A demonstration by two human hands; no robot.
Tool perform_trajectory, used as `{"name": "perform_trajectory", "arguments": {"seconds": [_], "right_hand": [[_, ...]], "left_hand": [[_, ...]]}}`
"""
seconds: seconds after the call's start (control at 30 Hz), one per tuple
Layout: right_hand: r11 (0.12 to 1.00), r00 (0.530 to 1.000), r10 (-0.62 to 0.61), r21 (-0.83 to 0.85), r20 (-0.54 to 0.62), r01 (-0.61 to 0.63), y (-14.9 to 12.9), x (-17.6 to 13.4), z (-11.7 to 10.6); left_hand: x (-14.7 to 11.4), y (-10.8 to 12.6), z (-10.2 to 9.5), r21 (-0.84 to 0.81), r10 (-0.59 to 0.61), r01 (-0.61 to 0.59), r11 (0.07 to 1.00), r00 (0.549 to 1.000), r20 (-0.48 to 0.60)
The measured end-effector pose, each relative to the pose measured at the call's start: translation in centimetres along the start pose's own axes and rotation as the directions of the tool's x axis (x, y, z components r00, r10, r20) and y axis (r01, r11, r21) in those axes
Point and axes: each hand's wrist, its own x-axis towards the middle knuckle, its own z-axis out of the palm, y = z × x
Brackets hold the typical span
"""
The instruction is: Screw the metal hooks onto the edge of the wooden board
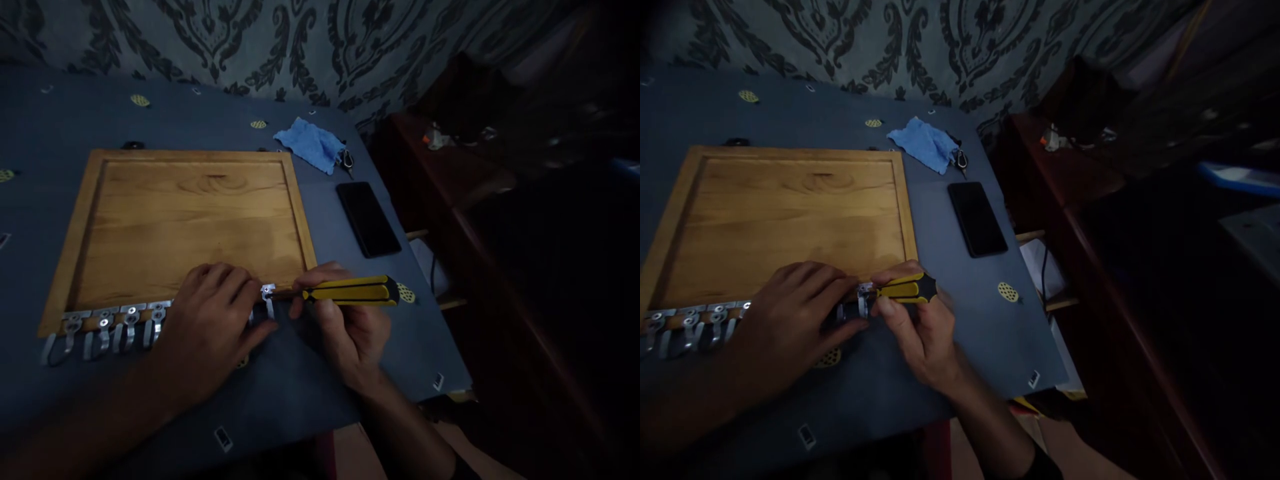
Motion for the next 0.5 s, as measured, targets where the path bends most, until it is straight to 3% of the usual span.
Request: {"name": "perform_trajectory", "arguments": {"seconds": [0.23, 0.4, 0.5], "right_hand": [[0.998, 0.994, -0.023, -0.053, 0.105, 0.028, -0.3, 0.1, -0.3], [0.997, 0.992, -0.059, -0.042, 0.112, 0.064, -0.7, 0.7, -0.1], [0.994, 0.99, -0.084, -0.054, 0.111, 0.09, -0.8, 1.0, 0.0]], "left_hand": [[0.1, 0.0, 0.2, -0.009, 0.005, -0.005, 1.0, 1.0, -0.002], [0.0, -0.2, 0.1, -0.008, 0.013, -0.013, 1.0, 1.0, -0.014], [0.2, -0.7, -1.7, -0.174, 0.027, -0.028, 0.984, 1.0, -0.01]]}}
